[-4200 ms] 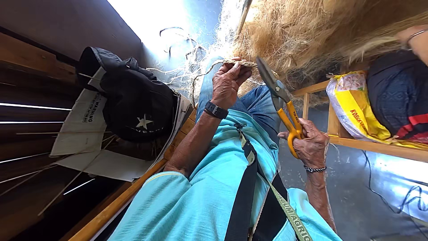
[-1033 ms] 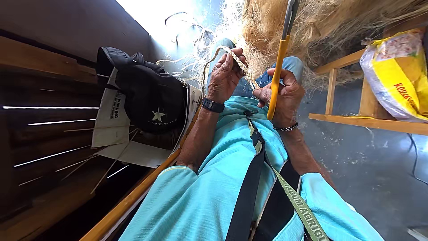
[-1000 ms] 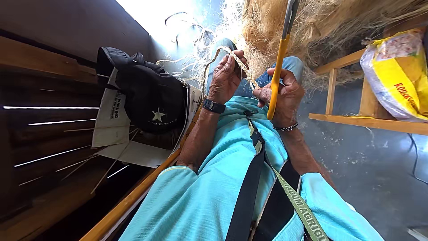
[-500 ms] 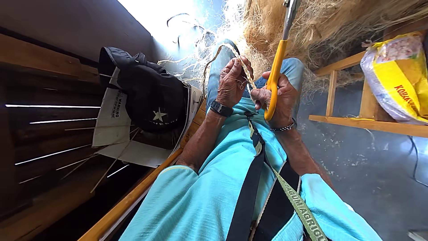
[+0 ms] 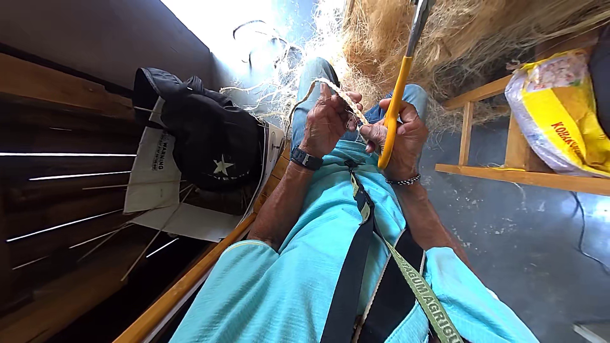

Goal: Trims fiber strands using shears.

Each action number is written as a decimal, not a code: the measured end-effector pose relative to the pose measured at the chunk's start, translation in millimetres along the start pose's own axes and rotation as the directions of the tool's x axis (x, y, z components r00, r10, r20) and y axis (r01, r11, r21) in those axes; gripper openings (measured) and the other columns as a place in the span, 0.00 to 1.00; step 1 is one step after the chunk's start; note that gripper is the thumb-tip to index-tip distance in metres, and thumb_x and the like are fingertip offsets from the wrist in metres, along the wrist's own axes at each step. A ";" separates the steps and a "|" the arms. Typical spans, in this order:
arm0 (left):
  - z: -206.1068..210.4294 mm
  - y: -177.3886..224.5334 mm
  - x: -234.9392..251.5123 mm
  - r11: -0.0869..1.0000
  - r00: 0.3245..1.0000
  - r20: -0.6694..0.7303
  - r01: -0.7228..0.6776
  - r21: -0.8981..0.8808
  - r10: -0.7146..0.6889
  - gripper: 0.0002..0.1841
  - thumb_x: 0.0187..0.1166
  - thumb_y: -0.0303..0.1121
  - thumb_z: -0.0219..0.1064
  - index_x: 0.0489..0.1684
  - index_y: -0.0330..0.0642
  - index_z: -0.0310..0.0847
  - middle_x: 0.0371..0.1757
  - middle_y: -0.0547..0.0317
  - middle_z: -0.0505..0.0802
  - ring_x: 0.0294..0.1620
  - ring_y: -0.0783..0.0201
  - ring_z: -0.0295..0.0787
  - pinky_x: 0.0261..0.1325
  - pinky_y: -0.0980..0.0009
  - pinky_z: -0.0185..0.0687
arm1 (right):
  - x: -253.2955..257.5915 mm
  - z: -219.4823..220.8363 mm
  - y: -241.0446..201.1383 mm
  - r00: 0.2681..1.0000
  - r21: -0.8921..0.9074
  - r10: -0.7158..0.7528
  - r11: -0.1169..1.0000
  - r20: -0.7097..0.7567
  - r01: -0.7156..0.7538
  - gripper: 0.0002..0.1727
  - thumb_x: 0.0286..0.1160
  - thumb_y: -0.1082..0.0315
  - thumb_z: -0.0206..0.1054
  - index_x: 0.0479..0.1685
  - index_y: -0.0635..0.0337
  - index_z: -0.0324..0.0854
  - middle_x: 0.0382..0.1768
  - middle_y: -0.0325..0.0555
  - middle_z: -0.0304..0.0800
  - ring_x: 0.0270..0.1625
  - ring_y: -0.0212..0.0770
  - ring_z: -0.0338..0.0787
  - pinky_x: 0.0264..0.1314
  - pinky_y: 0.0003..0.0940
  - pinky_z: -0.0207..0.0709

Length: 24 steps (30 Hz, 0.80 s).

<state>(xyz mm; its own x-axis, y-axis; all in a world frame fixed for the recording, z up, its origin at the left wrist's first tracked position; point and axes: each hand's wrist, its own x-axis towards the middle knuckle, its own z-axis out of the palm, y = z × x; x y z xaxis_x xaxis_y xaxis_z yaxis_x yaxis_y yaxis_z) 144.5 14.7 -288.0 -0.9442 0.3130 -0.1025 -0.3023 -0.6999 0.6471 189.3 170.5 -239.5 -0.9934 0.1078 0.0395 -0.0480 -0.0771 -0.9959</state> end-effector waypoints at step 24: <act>-34.1 51.0 -20.5 0.848 0.996 -0.075 0.085 0.523 -0.053 0.25 0.91 0.46 0.44 0.63 0.42 0.84 0.61 0.59 0.93 0.56 0.65 0.92 0.44 0.68 0.90 | 1.1 -5.6 0.9 0.998 -0.011 -0.068 0.998 0.016 0.068 0.32 0.53 0.81 0.81 0.62 0.63 0.75 0.27 0.35 0.94 0.23 0.33 0.92 0.22 0.30 0.89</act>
<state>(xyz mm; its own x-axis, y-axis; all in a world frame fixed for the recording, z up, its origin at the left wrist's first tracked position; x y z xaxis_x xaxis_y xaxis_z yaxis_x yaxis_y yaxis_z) 144.0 -49.3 -278.6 -0.9339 0.3007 -0.1935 -0.2681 -0.2307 0.9353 188.9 176.1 -240.8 -0.9893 0.0973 0.1083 -0.1144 -0.0590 -0.9917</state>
